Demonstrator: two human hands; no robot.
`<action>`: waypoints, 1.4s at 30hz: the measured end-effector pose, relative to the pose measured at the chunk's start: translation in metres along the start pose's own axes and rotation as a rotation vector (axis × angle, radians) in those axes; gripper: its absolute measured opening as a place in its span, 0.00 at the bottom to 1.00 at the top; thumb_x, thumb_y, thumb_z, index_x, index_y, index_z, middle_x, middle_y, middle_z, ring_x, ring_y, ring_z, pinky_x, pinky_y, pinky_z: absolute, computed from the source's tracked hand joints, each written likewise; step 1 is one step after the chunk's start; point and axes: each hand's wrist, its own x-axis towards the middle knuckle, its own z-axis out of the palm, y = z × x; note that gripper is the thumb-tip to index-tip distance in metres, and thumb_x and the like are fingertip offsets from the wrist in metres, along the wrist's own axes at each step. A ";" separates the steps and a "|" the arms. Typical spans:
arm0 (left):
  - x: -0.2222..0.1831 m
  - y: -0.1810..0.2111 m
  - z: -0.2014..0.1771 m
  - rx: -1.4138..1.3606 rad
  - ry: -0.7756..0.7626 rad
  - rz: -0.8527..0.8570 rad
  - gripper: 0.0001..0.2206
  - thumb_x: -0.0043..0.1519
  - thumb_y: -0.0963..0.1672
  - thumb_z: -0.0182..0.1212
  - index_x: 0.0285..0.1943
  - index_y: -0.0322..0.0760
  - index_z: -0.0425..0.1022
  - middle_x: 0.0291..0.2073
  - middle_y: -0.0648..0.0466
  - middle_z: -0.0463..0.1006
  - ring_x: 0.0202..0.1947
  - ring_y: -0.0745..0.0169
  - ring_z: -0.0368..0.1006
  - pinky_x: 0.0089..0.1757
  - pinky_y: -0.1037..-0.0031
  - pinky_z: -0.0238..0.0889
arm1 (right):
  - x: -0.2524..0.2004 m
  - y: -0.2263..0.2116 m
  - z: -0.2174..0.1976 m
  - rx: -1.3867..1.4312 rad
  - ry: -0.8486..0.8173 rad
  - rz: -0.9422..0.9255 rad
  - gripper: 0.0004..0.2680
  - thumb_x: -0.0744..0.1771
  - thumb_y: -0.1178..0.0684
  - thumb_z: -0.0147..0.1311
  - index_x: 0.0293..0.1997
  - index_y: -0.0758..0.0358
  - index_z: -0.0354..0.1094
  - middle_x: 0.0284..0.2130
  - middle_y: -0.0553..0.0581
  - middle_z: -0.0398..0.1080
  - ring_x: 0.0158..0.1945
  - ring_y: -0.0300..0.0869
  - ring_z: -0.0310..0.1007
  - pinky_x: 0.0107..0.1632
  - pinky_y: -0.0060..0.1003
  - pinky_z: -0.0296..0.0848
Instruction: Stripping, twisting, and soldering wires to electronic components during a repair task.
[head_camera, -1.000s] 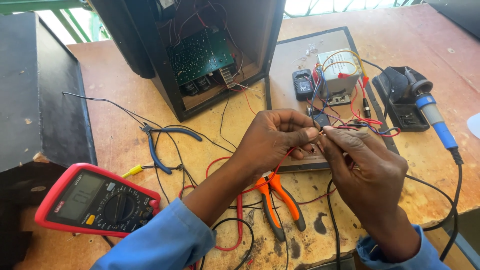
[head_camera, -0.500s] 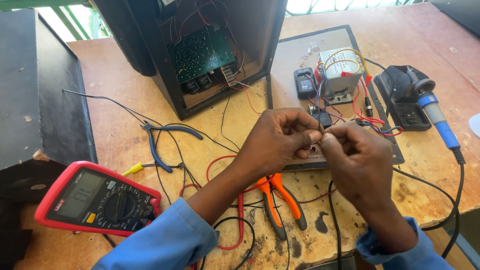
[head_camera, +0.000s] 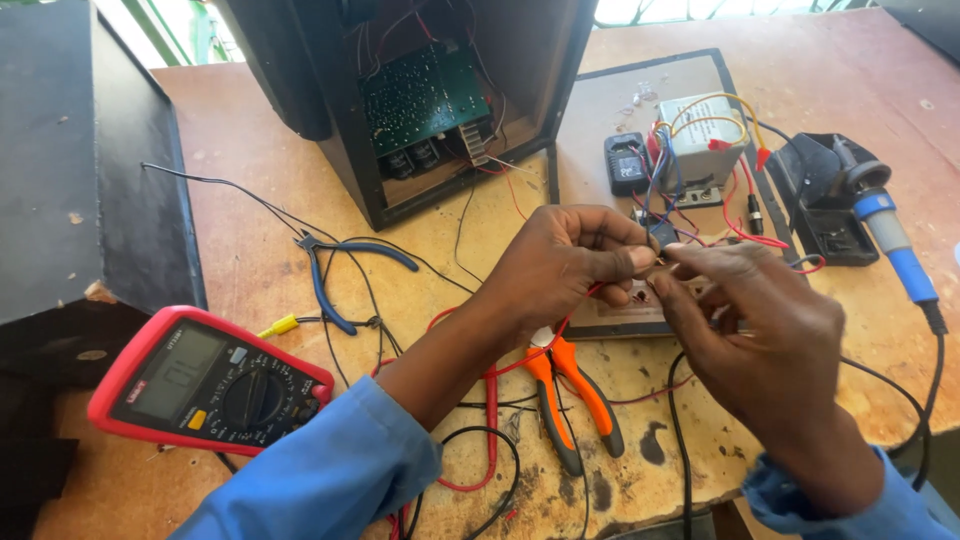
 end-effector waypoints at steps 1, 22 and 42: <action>-0.002 -0.002 0.001 -0.003 -0.004 -0.003 0.07 0.58 0.39 0.69 0.40 0.27 0.79 0.23 0.48 0.77 0.21 0.67 0.73 0.28 0.80 0.74 | -0.003 0.004 0.003 -0.003 -0.002 0.004 0.08 0.68 0.60 0.66 0.49 0.73 0.77 0.35 0.65 0.77 0.22 0.39 0.70 0.27 0.33 0.71; -0.001 0.006 -0.001 -0.059 -0.030 -0.051 0.08 0.57 0.39 0.69 0.41 0.27 0.79 0.30 0.45 0.81 0.24 0.63 0.76 0.31 0.77 0.77 | 0.000 -0.003 0.011 0.020 0.081 0.025 0.05 0.69 0.62 0.63 0.47 0.72 0.74 0.38 0.67 0.73 0.26 0.42 0.72 0.27 0.34 0.70; -0.001 -0.006 -0.002 0.440 -0.039 0.420 0.02 0.62 0.42 0.61 0.39 0.43 0.78 0.33 0.59 0.79 0.36 0.68 0.73 0.42 0.74 0.68 | 0.006 0.049 0.035 1.260 -0.285 1.165 0.06 0.69 0.55 0.40 0.35 0.64 0.59 0.18 0.46 0.48 0.14 0.29 0.33 0.14 0.24 0.35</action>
